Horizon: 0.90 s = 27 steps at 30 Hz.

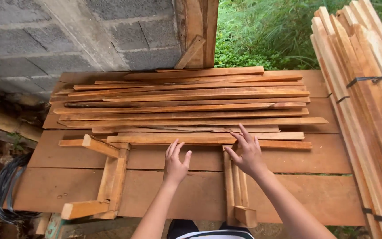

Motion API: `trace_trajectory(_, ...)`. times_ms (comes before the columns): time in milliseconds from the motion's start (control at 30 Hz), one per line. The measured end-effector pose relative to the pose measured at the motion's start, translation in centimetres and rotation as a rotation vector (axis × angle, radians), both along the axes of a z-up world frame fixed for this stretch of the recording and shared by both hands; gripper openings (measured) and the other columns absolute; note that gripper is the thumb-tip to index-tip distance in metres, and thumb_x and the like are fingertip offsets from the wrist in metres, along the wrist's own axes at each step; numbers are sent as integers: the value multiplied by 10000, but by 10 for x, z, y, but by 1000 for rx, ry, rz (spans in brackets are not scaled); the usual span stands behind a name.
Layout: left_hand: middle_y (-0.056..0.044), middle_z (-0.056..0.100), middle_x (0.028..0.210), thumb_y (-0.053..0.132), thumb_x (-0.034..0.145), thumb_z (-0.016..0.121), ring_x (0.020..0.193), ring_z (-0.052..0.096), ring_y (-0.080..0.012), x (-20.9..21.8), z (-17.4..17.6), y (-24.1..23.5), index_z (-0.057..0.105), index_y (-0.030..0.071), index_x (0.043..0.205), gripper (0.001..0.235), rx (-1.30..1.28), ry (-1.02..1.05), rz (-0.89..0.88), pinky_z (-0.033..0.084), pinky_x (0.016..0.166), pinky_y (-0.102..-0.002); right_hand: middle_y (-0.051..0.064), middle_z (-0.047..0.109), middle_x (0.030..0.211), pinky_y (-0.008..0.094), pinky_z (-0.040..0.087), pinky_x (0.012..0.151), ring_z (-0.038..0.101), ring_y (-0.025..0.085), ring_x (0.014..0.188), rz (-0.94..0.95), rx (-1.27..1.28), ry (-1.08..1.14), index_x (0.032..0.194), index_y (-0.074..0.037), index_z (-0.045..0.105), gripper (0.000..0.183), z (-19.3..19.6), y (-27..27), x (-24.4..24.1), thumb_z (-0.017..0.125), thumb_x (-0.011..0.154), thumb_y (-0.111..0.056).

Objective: The person unties a bundle of wooden planks using a black strap, then lifts and moves the bundle to a different location. They proceed to pick up individual planks from a stack and place them onto a wooden frame structure.

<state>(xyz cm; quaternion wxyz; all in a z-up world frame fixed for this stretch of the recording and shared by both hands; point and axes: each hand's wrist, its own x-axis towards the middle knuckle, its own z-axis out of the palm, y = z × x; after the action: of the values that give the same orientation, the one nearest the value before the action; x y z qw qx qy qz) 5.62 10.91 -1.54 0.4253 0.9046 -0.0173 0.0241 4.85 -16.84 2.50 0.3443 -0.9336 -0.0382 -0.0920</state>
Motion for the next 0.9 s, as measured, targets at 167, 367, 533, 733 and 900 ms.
trace_trajectory(167,-172,541,1480,368,946,689,1414,450,-412,35,0,57,642,108,1355,487,35,18,-82,349,1192,-524,32,429,1597,776,293,1095,599,333,1276,-44,-65,49,1344,-219,626,522,11,38,21,737,883,-439)
trace_trajectory(367,-158,602,1410,347,942,700,1369,510,-383,73,-14,122,660,93,1316,454,64,-25,-173,363,1187,-495,15,438,1593,777,289,1099,619,335,1252,-51,-112,120,1330,-227,627,494,10,90,37,712,897,-448)
trace_trajectory(533,-151,624,1372,312,941,701,1347,527,-386,107,-22,139,662,83,1296,424,25,-62,-180,369,1175,-501,24,437,1587,788,264,1105,605,360,1270,2,-118,190,1346,-222,608,482,2,117,64,696,912,-413)
trace_trajectory(733,-107,649,1339,322,922,721,1335,538,-357,158,-59,139,673,124,1287,418,21,-59,-195,375,1171,-475,29,466,1560,781,299,1087,593,347,1296,46,-110,268,1327,-225,620,462,-41,136,116,691,916,-422)
trace_trajectory(900,-103,615,1395,387,977,642,1389,499,-346,237,-89,135,619,122,1361,468,152,127,-232,384,1179,-455,-3,442,1582,731,286,1140,548,371,1346,-35,-90,436,1407,-221,575,575,-127,126,187,663,916,-506)
